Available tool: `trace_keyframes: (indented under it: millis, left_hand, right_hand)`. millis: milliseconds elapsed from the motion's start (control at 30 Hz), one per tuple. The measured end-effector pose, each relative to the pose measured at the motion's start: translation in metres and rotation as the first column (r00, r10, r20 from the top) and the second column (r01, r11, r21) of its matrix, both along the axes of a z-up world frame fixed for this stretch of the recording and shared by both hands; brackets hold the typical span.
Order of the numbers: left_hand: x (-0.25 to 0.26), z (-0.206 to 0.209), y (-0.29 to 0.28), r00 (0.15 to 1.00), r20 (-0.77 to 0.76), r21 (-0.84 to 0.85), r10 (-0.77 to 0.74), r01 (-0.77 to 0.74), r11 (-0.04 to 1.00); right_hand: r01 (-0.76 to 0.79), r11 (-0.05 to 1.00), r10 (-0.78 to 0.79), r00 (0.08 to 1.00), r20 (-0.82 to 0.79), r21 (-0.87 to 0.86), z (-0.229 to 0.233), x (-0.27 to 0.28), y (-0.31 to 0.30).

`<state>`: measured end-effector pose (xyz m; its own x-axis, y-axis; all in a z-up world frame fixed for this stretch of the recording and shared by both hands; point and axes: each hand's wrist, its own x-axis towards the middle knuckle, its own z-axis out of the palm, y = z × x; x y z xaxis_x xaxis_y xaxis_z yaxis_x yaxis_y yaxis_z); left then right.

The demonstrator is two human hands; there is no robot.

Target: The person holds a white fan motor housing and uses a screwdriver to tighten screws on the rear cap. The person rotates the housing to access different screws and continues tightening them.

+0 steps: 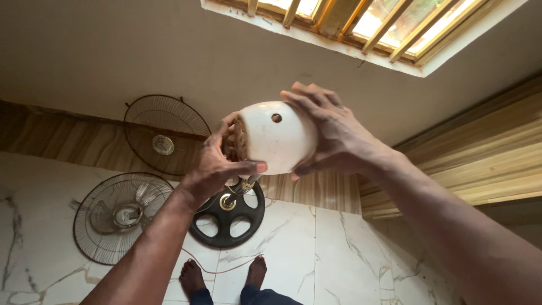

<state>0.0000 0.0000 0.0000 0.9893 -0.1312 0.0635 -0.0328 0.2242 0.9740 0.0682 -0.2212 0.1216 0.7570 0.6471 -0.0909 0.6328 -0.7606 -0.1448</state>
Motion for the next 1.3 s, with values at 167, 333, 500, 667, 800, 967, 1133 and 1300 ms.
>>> trace_keyframes:
  millis: [167, 333, 500, 667, 800, 967, 1133, 1300]
  left_hand:
    - [0.004, 0.000, 0.005, 0.999, -0.020, -0.028, 0.033, -0.034, 0.999]
    - [0.007, 0.005, 0.004, 0.999, -0.049, -0.102, 0.008, -0.013, 0.995]
    - [0.014, 0.005, 0.000, 0.995, -0.078, 0.030, 0.062, -0.060, 0.998]
    - [0.015, 0.002, -0.004, 0.998, -0.045, -0.050, 0.046, -0.048, 0.998]
    - [0.018, -0.001, -0.006, 0.999, 0.001, -0.100, 0.034, -0.033, 0.994]
    - [0.019, -0.002, -0.011, 0.997, 0.021, -0.139, 0.071, -0.067, 0.988]
    - [0.016, 0.001, -0.017, 0.992, -0.024, -0.070, 0.125, -0.127, 0.989]
    - [0.023, 0.007, -0.022, 0.999, -0.023, -0.144, 0.037, -0.040, 0.989]
  right_hand:
    - [0.018, 0.992, -0.015, 1.000, -0.028, 0.128, 0.002, -0.002, 0.009]
    - [0.060, 0.990, -0.054, 0.997, -0.050, 0.125, 0.001, 0.004, 0.006]
    - [0.321, 0.882, -0.208, 0.922, -0.325, 0.346, -0.003, 0.007, -0.004]
    - [0.133, 0.927, -0.063, 0.977, -0.202, 0.352, -0.009, 0.009, -0.007]
    - [-0.001, 0.962, 0.008, 1.000, -0.024, 0.273, -0.010, 0.006, -0.007]
    - [-0.041, 0.953, 0.031, 0.999, 0.039, 0.300, -0.009, 0.002, -0.006]
    - [-0.006, 0.962, 0.000, 1.000, 0.022, 0.274, -0.008, 0.004, -0.009]
    - [0.086, 0.960, -0.042, 0.986, -0.163, 0.268, -0.003, 0.024, -0.018]
